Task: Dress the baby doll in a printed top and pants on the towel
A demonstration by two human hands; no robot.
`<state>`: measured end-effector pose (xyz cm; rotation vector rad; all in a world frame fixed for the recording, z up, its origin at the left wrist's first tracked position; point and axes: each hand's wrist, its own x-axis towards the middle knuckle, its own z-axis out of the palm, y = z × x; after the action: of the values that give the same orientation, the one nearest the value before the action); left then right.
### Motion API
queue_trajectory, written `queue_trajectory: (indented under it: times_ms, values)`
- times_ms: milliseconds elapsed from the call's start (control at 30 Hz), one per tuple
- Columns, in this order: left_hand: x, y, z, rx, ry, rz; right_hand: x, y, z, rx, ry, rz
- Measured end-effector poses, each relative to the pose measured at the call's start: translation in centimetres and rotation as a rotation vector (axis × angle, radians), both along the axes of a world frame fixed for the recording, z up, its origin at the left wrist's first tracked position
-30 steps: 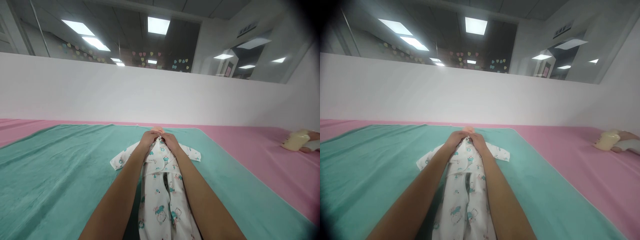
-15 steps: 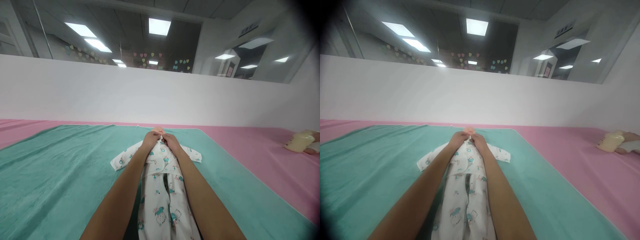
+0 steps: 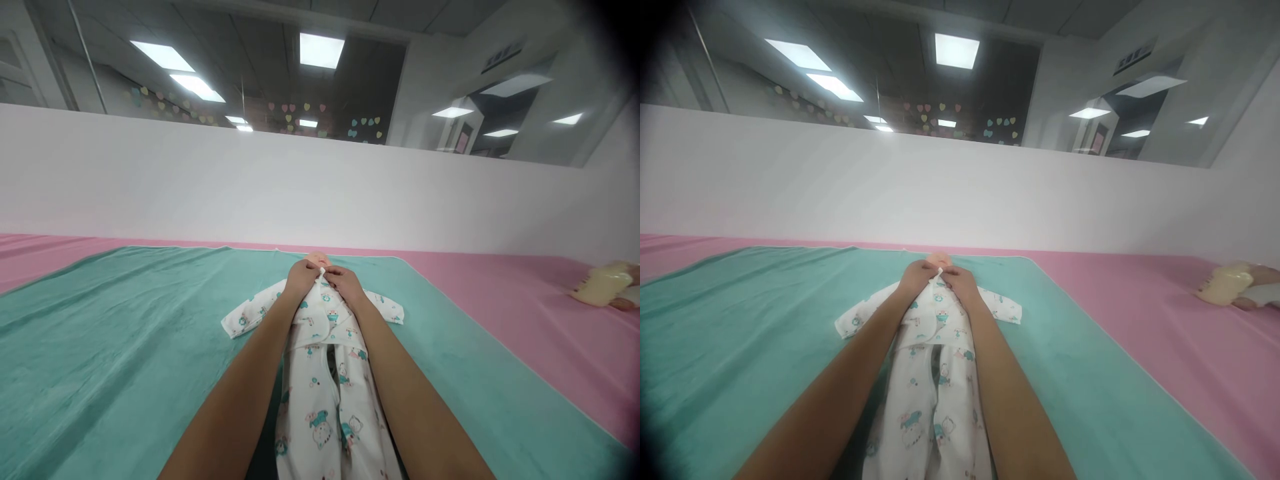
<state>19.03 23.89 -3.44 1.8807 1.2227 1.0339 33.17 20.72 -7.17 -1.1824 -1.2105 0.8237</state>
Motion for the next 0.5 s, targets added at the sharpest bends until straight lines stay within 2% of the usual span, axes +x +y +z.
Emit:
queue_trajectory:
  times_ms: [500]
  values:
    - [-0.13, -0.3, 0.12, -0.014, -0.015, 0.024, -0.05, 0.03, 0.08, -0.009, 0.01, -0.013]
